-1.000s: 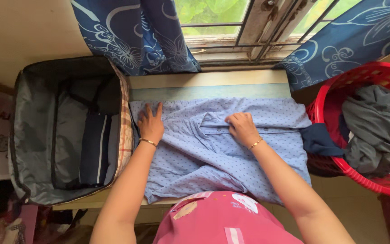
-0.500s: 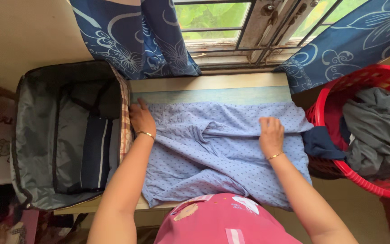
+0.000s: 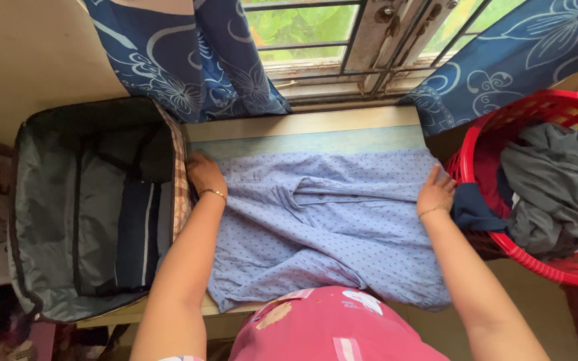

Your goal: The person buttons a shirt, folds it on a table, and then places the folded shirt into a bag.

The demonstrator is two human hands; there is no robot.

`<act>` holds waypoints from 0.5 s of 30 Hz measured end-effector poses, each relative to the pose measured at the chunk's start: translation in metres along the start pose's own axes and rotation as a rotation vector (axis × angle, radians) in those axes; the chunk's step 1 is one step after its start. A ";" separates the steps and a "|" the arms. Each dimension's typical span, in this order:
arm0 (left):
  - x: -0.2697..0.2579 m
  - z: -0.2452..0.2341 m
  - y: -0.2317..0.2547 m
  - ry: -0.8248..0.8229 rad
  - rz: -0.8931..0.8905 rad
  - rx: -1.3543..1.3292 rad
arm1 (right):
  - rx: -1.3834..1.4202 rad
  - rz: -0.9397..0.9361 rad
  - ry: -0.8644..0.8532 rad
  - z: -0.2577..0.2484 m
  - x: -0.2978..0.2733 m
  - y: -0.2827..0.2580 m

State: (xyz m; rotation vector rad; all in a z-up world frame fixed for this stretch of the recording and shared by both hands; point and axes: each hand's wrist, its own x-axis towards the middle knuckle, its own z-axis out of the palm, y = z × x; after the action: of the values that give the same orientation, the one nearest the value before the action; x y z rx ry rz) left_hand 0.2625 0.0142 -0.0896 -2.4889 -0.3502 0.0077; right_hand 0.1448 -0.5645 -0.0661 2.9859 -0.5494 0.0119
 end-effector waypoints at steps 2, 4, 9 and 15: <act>-0.002 -0.011 -0.001 -0.065 0.024 -0.013 | -0.047 0.002 -0.041 -0.003 0.013 0.009; -0.009 -0.034 0.000 0.048 0.084 -0.084 | -0.065 -0.064 -0.024 -0.006 0.031 0.009; -0.049 -0.115 -0.007 0.426 0.700 -0.941 | 0.184 -0.125 -0.004 -0.010 0.078 0.017; -0.111 -0.158 0.013 0.326 0.863 -1.017 | 0.175 -0.138 -0.206 -0.023 0.125 0.009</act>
State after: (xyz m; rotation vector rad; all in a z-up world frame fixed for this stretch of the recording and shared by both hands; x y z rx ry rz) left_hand 0.1720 -0.1153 0.0220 -3.3119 1.1353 -0.2811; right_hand 0.2583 -0.6149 -0.0390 3.2117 -0.3776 -0.2752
